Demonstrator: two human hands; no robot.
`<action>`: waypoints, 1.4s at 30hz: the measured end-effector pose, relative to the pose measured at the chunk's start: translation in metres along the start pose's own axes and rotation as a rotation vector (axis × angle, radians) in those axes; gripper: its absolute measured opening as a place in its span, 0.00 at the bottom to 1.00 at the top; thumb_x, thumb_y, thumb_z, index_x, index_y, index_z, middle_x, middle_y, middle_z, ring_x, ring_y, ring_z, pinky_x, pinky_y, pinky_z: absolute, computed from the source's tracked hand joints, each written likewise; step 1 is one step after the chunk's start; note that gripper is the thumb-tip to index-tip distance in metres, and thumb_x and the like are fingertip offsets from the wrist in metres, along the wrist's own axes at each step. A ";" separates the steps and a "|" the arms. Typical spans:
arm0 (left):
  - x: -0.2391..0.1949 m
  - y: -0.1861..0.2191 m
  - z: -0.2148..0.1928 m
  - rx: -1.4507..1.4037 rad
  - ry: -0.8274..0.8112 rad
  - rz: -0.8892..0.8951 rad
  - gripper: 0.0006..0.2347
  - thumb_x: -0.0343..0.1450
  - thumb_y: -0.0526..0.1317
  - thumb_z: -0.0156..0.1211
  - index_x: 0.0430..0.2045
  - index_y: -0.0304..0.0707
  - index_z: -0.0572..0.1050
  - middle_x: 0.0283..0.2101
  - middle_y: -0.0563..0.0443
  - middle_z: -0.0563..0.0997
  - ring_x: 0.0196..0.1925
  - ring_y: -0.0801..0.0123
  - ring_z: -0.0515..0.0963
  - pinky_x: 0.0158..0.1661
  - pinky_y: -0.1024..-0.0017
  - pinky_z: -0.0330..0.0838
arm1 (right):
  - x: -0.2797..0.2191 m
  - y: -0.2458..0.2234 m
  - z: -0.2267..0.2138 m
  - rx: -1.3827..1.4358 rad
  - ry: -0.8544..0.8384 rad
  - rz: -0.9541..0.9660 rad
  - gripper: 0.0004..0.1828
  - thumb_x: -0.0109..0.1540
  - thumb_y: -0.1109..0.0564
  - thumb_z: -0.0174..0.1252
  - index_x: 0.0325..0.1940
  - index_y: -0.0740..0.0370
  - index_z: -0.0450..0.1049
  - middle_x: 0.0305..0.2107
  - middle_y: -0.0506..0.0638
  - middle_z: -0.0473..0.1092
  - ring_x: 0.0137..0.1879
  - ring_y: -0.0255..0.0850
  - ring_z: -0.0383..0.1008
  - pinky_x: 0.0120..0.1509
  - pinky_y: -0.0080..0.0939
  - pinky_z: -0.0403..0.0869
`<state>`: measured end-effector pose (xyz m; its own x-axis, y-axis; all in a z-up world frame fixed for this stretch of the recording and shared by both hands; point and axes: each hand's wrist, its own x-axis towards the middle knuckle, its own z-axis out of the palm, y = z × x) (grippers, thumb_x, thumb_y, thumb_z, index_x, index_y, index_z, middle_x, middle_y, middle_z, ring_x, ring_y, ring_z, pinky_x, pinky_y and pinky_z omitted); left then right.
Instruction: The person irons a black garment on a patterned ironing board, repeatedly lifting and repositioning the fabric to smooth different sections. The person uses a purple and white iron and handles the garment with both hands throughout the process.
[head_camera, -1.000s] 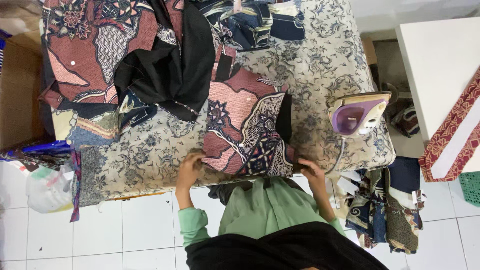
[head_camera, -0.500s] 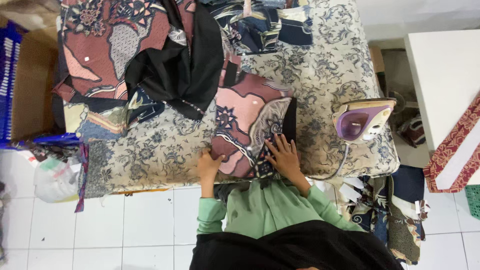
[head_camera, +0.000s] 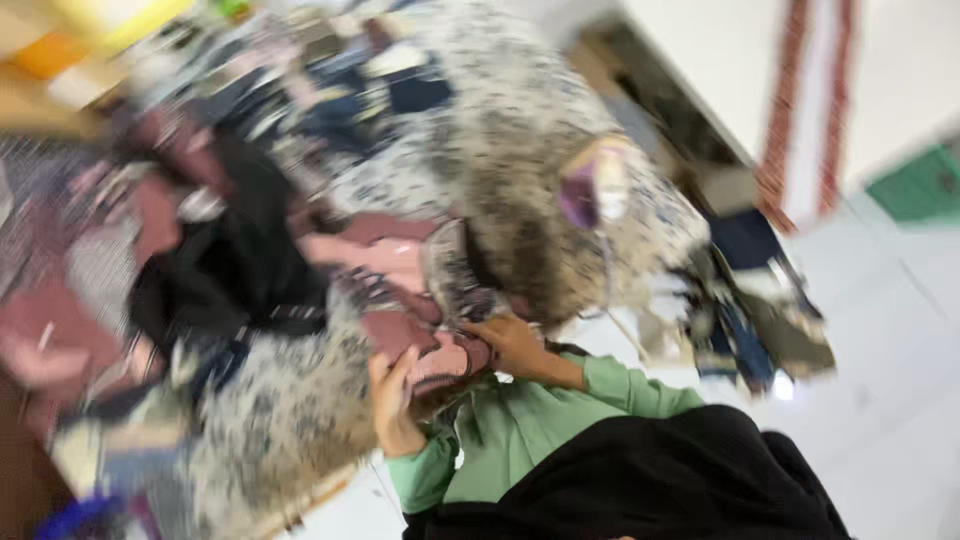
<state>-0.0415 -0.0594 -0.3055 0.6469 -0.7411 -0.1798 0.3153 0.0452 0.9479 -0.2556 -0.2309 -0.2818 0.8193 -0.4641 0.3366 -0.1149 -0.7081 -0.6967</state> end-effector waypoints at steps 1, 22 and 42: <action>-0.008 0.014 0.012 -0.093 0.059 -0.002 0.19 0.64 0.31 0.66 0.49 0.35 0.72 0.47 0.51 0.80 0.48 0.67 0.81 0.49 0.66 0.76 | -0.004 0.005 -0.011 0.004 0.054 0.090 0.32 0.48 0.56 0.67 0.58 0.52 0.79 0.44 0.51 0.78 0.51 0.51 0.79 0.57 0.49 0.75; -0.038 -0.074 0.578 0.022 -1.587 -0.734 0.16 0.77 0.42 0.56 0.53 0.29 0.77 0.47 0.50 0.84 0.44 0.72 0.85 0.48 0.72 0.79 | -0.343 -0.021 -0.339 -1.225 1.075 1.014 0.13 0.60 0.66 0.59 0.46 0.58 0.83 0.40 0.54 0.76 0.51 0.54 0.73 0.59 0.51 0.65; 0.019 -0.247 0.483 1.006 -1.358 0.229 0.33 0.62 0.40 0.76 0.61 0.32 0.65 0.52 0.29 0.78 0.52 0.45 0.79 0.51 0.59 0.74 | -0.342 0.105 -0.116 -0.707 0.608 1.542 0.49 0.50 0.51 0.71 0.74 0.55 0.60 0.70 0.62 0.55 0.75 0.61 0.51 0.69 0.72 0.52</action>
<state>-0.4430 -0.4083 -0.4162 -0.5680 -0.7997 -0.1947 -0.5680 0.2097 0.7958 -0.6134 -0.2081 -0.3962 -0.5260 -0.8504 -0.0107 -0.8206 0.5108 -0.2563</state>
